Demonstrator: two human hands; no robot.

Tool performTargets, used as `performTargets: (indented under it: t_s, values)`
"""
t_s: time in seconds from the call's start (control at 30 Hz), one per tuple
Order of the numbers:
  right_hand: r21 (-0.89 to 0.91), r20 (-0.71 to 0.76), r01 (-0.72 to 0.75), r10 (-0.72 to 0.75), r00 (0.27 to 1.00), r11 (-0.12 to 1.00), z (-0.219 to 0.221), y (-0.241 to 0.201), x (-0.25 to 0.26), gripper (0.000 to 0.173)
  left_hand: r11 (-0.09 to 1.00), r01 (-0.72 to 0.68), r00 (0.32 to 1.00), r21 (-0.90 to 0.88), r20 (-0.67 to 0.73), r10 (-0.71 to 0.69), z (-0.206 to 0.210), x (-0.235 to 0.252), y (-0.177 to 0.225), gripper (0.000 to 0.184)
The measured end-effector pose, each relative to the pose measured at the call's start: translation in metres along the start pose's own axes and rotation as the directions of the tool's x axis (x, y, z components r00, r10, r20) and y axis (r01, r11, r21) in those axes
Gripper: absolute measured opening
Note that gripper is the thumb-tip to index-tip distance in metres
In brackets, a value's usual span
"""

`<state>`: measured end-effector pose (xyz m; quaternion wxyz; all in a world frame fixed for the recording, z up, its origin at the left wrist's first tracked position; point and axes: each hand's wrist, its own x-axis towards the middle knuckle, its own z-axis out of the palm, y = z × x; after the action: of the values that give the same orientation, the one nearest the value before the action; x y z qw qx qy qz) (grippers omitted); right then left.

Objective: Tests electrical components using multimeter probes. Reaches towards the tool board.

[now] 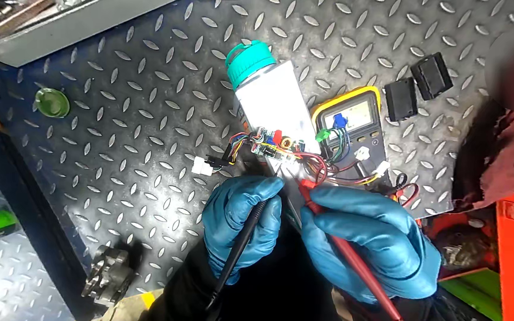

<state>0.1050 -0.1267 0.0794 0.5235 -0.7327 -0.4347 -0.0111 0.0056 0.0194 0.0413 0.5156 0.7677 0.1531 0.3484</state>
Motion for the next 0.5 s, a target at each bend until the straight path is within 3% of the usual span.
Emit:
performTargets:
  t_s: [0.17,0.33,0.5]
  values:
    - [-0.019,-0.032,-0.012,0.011,0.999,1.0,0.001,0.0,-0.001,0.013,0.994,-0.102,0.988,-0.045,-0.123,0.096,0.011,-0.003,-0.014,0.018]
    - [-0.044,-0.07,-0.022,0.019,0.997,0.999,0.004,0.0,-0.001,0.013,0.968,-0.237,0.964,-0.078,-0.14,0.225,0.02,0.008,-0.03,0.015]
    - [-0.076,-0.009,0.014,-0.015,1.0,0.997,0.0,0.002,-0.003,0.014,0.967,-0.218,0.963,-0.132,-0.189,0.192,0.027,0.011,-0.04,0.014]
